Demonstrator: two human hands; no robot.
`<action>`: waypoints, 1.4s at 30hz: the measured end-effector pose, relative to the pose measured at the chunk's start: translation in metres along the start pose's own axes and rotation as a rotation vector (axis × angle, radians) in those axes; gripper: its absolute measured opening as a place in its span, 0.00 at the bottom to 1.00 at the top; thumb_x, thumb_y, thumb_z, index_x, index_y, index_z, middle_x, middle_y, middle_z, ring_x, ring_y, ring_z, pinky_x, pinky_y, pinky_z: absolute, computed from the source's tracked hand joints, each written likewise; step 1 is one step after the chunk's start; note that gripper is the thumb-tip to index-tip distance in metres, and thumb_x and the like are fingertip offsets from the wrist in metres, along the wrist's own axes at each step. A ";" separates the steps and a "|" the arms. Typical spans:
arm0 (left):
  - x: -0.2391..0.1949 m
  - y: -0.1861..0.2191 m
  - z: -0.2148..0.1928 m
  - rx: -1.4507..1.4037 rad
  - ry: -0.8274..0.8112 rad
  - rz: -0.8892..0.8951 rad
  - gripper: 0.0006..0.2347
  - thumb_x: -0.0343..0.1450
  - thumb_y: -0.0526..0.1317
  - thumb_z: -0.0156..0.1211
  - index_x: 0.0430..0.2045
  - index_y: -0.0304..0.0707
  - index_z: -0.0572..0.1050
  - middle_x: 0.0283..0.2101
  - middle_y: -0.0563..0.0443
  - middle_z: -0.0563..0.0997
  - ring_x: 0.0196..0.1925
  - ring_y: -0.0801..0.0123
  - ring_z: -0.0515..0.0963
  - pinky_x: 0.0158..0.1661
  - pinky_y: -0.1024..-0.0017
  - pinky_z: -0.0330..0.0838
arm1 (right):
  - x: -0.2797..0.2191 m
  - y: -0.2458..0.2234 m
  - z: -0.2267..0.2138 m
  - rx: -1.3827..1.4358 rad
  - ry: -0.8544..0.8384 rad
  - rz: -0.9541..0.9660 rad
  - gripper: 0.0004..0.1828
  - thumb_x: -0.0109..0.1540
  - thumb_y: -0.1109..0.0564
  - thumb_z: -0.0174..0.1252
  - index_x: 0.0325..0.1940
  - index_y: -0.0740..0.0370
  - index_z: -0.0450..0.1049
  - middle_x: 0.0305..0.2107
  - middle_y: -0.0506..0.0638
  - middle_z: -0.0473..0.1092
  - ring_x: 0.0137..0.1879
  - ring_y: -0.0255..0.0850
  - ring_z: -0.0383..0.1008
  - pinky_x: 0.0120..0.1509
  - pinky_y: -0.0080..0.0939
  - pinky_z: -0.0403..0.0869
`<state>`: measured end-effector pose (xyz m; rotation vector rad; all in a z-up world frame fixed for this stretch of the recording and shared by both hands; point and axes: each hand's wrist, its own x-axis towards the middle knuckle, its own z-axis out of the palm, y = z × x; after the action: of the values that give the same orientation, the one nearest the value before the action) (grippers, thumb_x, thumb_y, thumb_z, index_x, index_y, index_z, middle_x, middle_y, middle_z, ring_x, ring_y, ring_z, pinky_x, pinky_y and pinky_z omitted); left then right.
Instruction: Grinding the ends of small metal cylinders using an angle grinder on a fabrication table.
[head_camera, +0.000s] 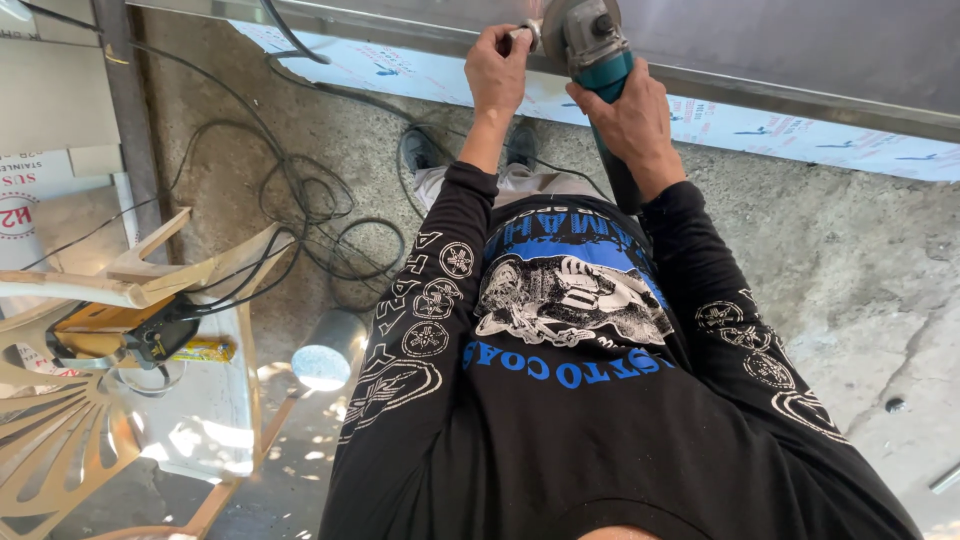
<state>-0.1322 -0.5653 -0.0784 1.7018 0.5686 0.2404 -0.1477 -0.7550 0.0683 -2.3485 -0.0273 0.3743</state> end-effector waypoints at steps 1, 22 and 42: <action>0.001 -0.001 0.000 0.000 0.001 0.000 0.12 0.68 0.44 0.68 0.34 0.31 0.81 0.27 0.51 0.85 0.29 0.69 0.83 0.35 0.71 0.78 | 0.001 0.000 -0.001 0.000 0.000 -0.001 0.33 0.61 0.38 0.73 0.46 0.71 0.70 0.30 0.60 0.78 0.39 0.54 0.82 0.45 0.49 0.77; -0.001 0.008 -0.003 0.081 -0.021 0.061 0.12 0.68 0.44 0.68 0.36 0.32 0.80 0.26 0.52 0.83 0.29 0.70 0.82 0.35 0.69 0.78 | 0.005 0.002 -0.003 0.039 -0.002 -0.003 0.31 0.62 0.39 0.72 0.45 0.70 0.71 0.28 0.55 0.79 0.38 0.49 0.83 0.45 0.45 0.78; 0.002 -0.001 -0.006 -0.026 -0.038 -0.036 0.12 0.68 0.42 0.69 0.35 0.30 0.81 0.25 0.53 0.84 0.24 0.74 0.81 0.27 0.73 0.77 | 0.005 0.002 -0.010 0.102 0.000 0.047 0.29 0.62 0.40 0.72 0.45 0.69 0.71 0.28 0.52 0.79 0.37 0.43 0.83 0.45 0.41 0.78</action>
<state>-0.1339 -0.5594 -0.0788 1.6665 0.5648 0.1883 -0.1399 -0.7625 0.0725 -2.2519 0.0458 0.3897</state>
